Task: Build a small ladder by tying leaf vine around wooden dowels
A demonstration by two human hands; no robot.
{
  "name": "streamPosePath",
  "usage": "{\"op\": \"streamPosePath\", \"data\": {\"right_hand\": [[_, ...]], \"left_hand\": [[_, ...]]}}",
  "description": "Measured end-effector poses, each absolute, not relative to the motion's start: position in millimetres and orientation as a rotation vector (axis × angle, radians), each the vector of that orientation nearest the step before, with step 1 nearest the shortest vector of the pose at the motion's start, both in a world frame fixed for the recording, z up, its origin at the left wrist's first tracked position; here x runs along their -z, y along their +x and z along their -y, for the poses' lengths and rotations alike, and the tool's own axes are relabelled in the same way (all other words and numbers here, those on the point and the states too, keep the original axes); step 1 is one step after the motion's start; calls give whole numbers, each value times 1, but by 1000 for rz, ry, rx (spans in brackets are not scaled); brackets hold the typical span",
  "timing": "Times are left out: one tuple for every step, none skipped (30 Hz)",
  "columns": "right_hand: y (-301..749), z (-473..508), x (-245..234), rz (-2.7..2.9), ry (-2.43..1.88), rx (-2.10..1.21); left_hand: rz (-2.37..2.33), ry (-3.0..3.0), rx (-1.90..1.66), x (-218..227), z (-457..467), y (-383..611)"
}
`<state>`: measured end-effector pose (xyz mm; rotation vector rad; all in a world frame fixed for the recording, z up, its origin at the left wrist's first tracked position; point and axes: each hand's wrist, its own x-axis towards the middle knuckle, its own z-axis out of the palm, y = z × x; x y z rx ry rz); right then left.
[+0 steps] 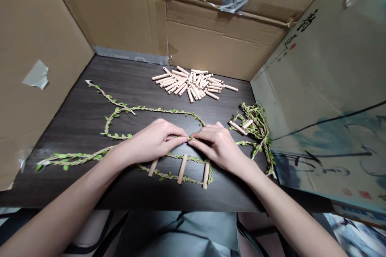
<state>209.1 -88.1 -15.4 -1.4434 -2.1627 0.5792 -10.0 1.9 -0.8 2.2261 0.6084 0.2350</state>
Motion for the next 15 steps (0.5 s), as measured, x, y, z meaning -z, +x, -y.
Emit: {"op": "streamPosePath", "data": {"right_hand": [[210, 88, 15, 2180, -1442, -573], [210, 88, 15, 2195, -1442, -570], [211, 88, 15, 2207, -1441, -567], [211, 87, 15, 2217, -1440, -565], [211, 87, 15, 2224, -1440, -562], [211, 87, 14, 2232, -1442, -558], [210, 87, 14, 2238, -1444, -553], [210, 88, 14, 2243, -1448, -551], [210, 88, 13, 2244, -1454, -553], [210, 88, 13, 2240, -1461, -560], [210, 88, 12, 2229, -1465, -574], [210, 89, 10, 2213, -1466, -598], [211, 89, 9, 2196, -1462, -628], [211, 89, 7, 2184, -1453, -663], [212, 89, 5, 2180, -1436, -699]], "left_hand": [[-607, 2224, -236, 1, -2, -10], [-606, 2223, -235, 1, -3, -10], [-605, 2222, -233, 0, -3, -11], [-604, 2222, -233, 0, -3, -10], [-605, 2220, -233, 0, -3, -10], [-607, 2218, -232, -1, -3, -10], [-611, 2214, -229, -1, -3, -10], [-617, 2210, -225, -2, -3, -10], [-627, 2205, -216, -2, -3, -10], [-640, 2202, -201, -3, -3, -9], [-656, 2199, -182, -4, -3, -9], [-673, 2197, -159, -4, -3, -9], [-689, 2195, -136, -5, -3, -10], [-703, 2193, -114, -5, -3, -10], [-710, 2192, -97, -6, -3, -10]]}}
